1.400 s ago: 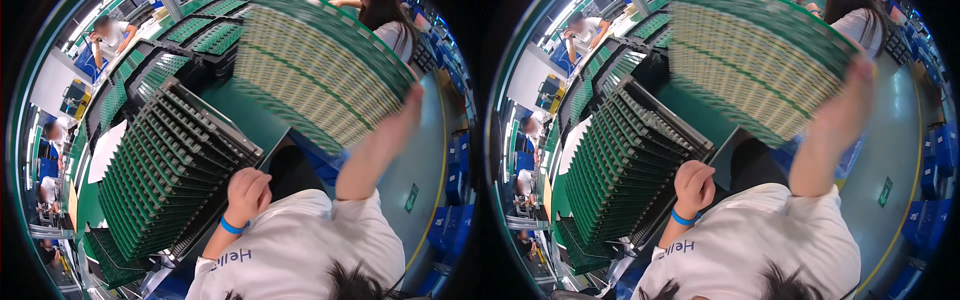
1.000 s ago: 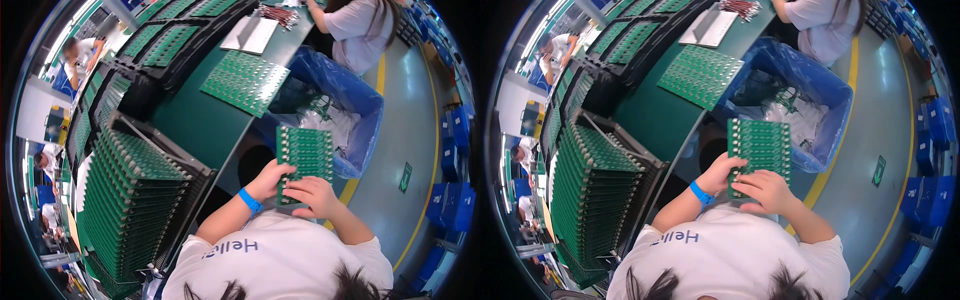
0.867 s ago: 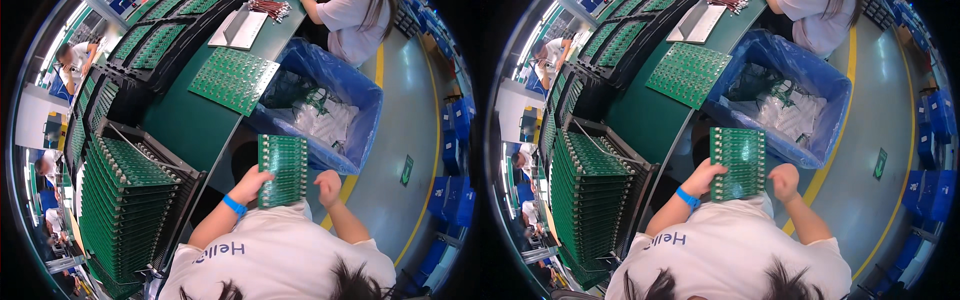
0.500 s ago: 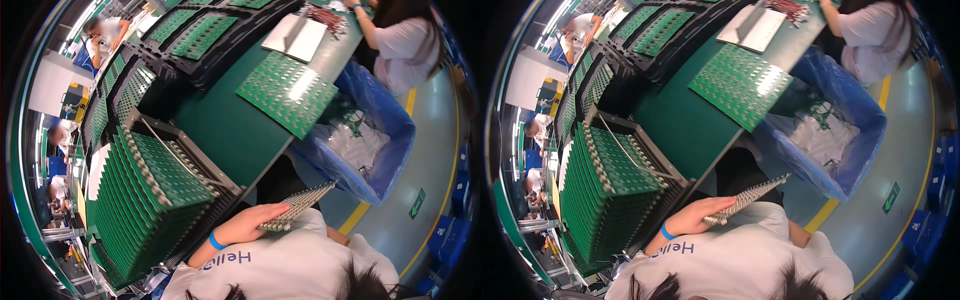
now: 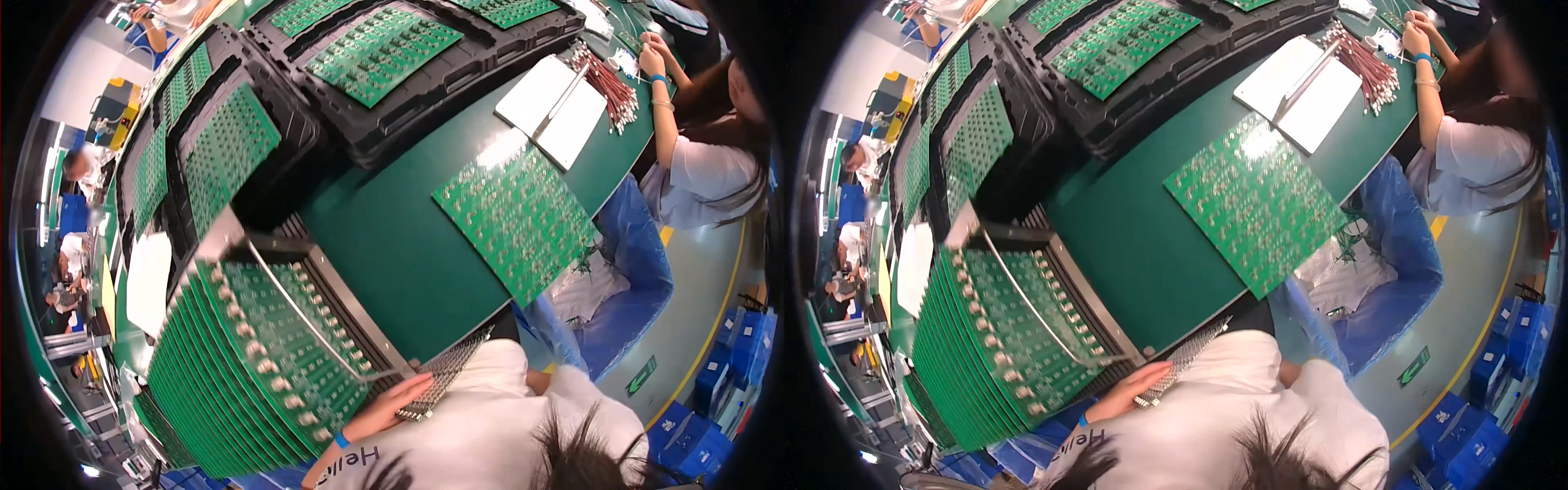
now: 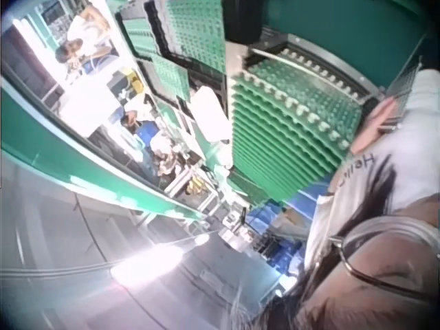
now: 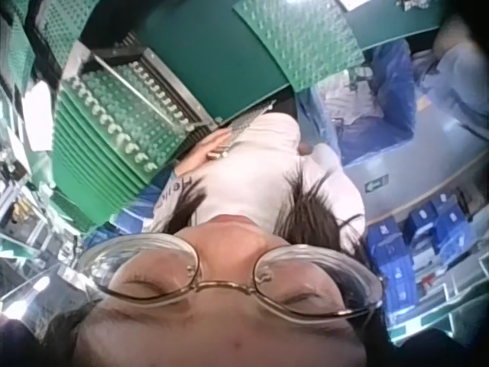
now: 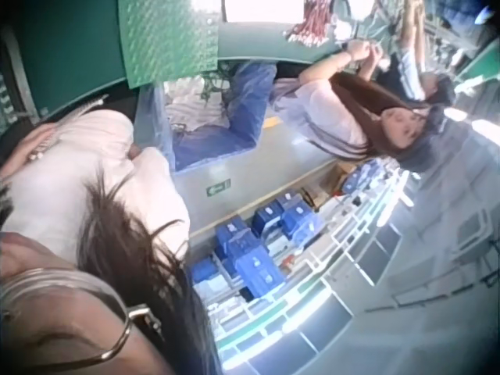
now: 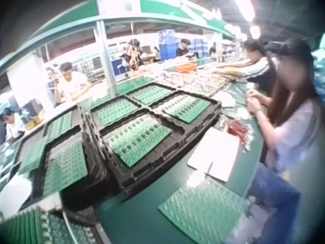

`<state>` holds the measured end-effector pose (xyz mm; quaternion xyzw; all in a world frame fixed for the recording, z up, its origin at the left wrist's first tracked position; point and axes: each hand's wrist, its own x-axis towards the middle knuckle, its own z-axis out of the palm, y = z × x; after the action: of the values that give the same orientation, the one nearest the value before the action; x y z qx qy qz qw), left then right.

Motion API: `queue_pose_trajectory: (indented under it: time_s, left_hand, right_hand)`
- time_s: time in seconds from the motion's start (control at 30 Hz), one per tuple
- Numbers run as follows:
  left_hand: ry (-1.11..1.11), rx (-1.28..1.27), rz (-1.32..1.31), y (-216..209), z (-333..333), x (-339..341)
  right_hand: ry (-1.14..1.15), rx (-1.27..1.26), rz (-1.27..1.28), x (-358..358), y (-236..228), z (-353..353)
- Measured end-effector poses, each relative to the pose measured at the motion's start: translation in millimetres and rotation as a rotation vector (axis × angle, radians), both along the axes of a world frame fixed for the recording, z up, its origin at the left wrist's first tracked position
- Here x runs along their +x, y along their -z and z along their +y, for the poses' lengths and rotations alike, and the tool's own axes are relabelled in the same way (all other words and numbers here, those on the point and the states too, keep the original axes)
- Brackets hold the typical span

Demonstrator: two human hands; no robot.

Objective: Organizing and stacking printed circuit boards (PCBs) at an electronics factory workbench.

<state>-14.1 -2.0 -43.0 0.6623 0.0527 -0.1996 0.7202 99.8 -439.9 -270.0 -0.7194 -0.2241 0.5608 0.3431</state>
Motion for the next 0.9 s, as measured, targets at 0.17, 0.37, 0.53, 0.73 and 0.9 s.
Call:
queue_pose_trajectory:
  time_s: [0.17,0.37,0.53,0.73,0.9]
  left_hand:
    - [-0.101,0.113,-0.077,19,-35,-10]
    - [-0.282,0.302,-0.193,-8,-51,-14]
    - [-0.138,0.412,-0.337,-31,-56,3]
    - [-0.169,0.251,-0.202,-27,-66,41]
    - [-0.304,-0.521,0.102,-5,-110,125]
  right_hand:
    - [-0.152,0.054,-0.115,-39,15,-4]
    - [-0.289,0.100,-0.218,42,-18,72]
    - [-0.323,0.097,-0.243,75,-93,55]
    - [0.541,0.280,-0.367,139,-194,95]
    - [1.141,0.514,-0.489,146,-247,107]
